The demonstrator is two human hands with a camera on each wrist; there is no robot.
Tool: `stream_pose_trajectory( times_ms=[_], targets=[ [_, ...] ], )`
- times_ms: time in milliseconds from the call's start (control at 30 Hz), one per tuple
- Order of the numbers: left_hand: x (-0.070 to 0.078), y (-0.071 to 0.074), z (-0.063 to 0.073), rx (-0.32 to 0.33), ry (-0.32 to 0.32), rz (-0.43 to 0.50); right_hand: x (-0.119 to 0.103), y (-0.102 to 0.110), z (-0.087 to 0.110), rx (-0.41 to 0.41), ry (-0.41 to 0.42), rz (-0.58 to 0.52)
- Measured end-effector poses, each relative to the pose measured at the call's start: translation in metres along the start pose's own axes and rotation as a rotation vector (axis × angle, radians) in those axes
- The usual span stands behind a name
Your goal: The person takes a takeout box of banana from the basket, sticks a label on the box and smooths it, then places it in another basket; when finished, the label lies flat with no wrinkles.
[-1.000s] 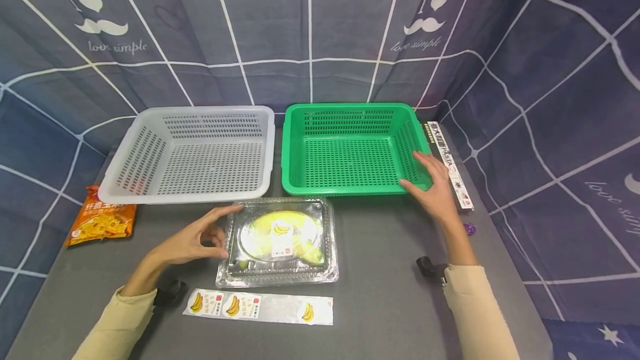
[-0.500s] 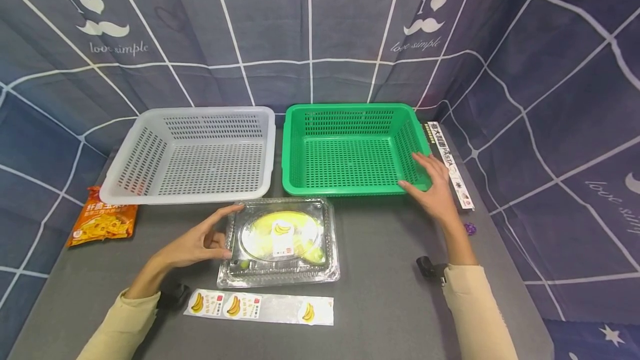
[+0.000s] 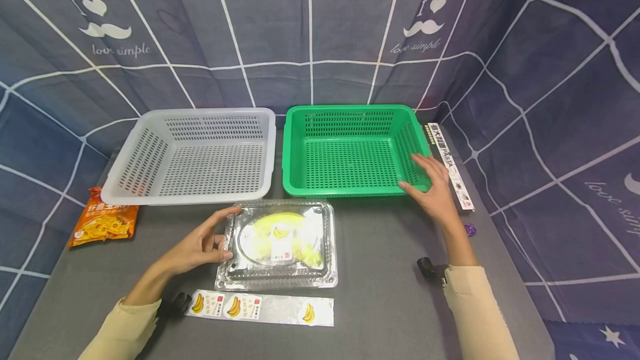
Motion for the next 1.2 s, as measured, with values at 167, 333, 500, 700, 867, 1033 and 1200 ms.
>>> stream_pose_trajectory(
  times_ms=[167, 333, 500, 700, 867, 1033, 1200],
  targets=[
    [0.005, -0.006, 0.005, -0.037, -0.045, 0.078, -0.001, 0.0, 0.0, 0.008, 0.013, 0.006],
    [0.012, -0.016, 0.012, -0.08, -0.045, 0.092, -0.001, 0.0, -0.001, 0.011, 0.021, 0.015],
    [0.03, -0.025, 0.019, -0.095, -0.057, 0.104, -0.001, 0.0, -0.002, 0.003, 0.019, 0.013],
    [0.057, -0.031, 0.021, -0.141, -0.114, 0.121, -0.001, 0.0, -0.002, 0.001, 0.016, 0.019],
    [0.066, -0.029, 0.018, -0.147, -0.122, 0.121, -0.001, -0.002, -0.002, -0.007, 0.02, 0.031],
    [0.08, -0.022, 0.006, -0.133, -0.117, 0.114, -0.003, -0.002, -0.002, -0.011, 0.033, 0.043],
    [0.101, -0.008, -0.017, -0.115, -0.134, 0.078, -0.003, -0.002, -0.001, -0.01, 0.036, 0.045]
  ],
)
Point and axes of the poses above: each hand's wrist, its own z-axis away from the middle knuckle, its own y-axis out of the back of the hand, x = y × z, the point moved 10 cm from there along -z, towards the middle knuckle, and after that the axes turned 14 degrees about z, right-handed, at the moved point
